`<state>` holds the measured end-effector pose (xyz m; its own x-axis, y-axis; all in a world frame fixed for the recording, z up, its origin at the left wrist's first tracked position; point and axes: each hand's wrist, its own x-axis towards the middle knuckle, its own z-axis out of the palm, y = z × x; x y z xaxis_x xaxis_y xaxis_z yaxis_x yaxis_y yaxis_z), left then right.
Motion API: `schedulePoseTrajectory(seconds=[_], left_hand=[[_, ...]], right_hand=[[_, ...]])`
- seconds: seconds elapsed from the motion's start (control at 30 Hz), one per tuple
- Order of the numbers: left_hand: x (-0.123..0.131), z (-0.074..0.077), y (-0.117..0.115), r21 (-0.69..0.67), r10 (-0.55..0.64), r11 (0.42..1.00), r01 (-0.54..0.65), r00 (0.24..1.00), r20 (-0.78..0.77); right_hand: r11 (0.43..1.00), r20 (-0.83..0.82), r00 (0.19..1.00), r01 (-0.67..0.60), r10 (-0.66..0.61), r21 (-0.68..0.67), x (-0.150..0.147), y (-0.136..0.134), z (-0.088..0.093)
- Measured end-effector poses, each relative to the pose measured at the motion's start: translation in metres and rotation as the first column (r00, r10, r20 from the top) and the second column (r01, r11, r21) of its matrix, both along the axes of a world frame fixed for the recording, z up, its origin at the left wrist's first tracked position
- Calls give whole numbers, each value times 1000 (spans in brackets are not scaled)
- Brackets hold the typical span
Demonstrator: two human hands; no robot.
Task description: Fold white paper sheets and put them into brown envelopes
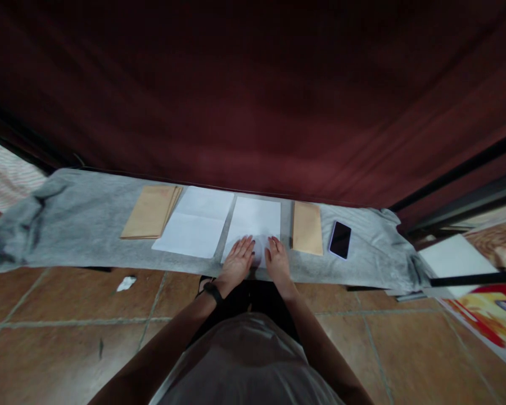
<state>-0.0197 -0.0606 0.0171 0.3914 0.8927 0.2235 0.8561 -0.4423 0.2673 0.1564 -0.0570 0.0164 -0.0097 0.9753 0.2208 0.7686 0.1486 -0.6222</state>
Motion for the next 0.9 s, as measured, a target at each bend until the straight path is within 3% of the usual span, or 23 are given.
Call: schedulePoseTrajectory(seconds=[0.07, 0.13, 0.43, 0.67, 0.73, 0.9], left_hand=[[6, 1, 8, -9, -38, 999, 38, 999, -30], [11, -1, 14, -28, -37, 999, 35, 998, -55], [-4, -17, 19, -1, 90, 996, -90, 995, -35], [-6, -18, 19, -1, 238, 971, -238, 969, -59], [6, -15, 25, 0, 213, 977, -213, 975, -66], [44, -11, 50, -30, -2, 1000, 0, 998, -64]], right_hand=[[993, 62, 991, -116, 115, 14, -10, -1, -4], [988, 130, 980, -155, 153, 7, -16, -1, -10], [999, 207, 977, -49, 46, 13, 6, -11, -26], [996, 305, 952, -26, -3, 91, 10, -11, -33], [992, 357, 934, -34, -12, 122, 10, -11, -34], [985, 433, 901, -47, -29, 164, 9, -11, -34]])
